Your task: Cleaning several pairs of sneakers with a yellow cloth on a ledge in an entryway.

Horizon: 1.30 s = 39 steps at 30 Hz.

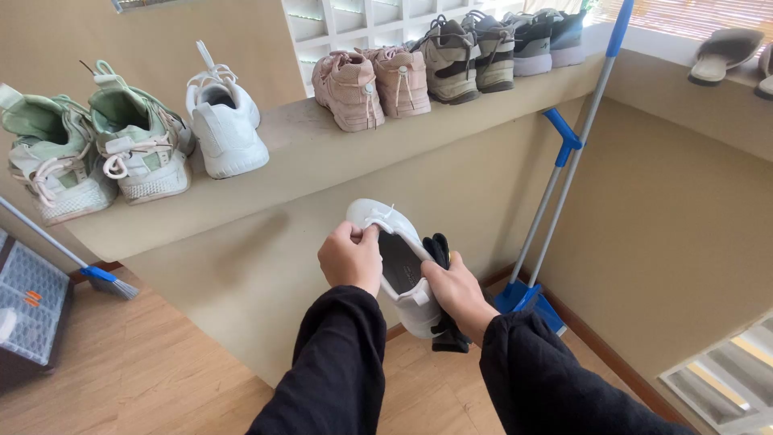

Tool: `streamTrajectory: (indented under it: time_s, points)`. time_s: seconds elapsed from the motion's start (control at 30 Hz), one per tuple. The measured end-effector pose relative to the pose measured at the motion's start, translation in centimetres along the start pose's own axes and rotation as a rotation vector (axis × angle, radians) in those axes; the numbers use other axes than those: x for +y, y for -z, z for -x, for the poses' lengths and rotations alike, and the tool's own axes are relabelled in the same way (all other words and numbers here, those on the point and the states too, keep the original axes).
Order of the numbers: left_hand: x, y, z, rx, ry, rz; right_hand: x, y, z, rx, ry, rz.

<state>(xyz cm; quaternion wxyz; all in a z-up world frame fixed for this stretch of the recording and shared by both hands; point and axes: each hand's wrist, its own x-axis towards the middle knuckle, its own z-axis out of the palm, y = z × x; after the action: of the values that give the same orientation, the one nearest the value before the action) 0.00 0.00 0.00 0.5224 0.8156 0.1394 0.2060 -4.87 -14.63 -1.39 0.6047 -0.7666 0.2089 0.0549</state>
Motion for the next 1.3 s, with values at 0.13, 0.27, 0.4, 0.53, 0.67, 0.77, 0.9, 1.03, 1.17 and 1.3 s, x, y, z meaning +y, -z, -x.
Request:
streamTrajectory:
  time_s: [0.13,0.27,0.4,0.53,0.67,0.77,0.9,1.03,1.17,1.3]
  points:
    - [-0.7,-0.6,0.3,0.045,-0.101,-0.020,-0.7,0.3,0.1,0.010,-0.014,-0.016]
    - [-0.8,-0.3,0.1,0.054,-0.371,-0.009,-2.5,0.6,0.4,-0.026,-0.036,-0.089]
    - [0.8,1.1,1.0,0.032,-0.410,0.137,-3.5,0.8,-0.7,-0.050,-0.046,-0.169]
    - [-1.3,2.2,2.8,0.058,-0.533,0.109,-4.1,1.0,-2.4,-0.089,-0.011,-0.224]
    - [-2.1,2.7,3.9,-0.088,-0.541,0.162,-7.3,0.8,-1.0,-0.216,0.036,-0.301]
    - [-0.8,3.3,4.1,-0.178,-0.525,0.320,-9.5,0.3,0.4,-0.257,0.048,-0.302]
    - [0.0,4.2,3.0,-0.141,-0.621,0.401,-10.3,-1.2,-0.6,-0.345,0.114,-0.374]
    - [-0.6,4.3,-0.2,-0.103,-0.624,0.349,-10.9,-2.9,-3.0,-0.443,0.160,-0.430]
    - [-0.3,4.6,-3.4,-0.117,-0.638,0.345,-13.3,-4.3,-4.1,-0.504,0.181,-0.461]
    - [0.0,4.3,-6.5,-0.148,-0.575,0.396,-15.3,-5.3,-5.3,-0.532,0.125,-0.443]
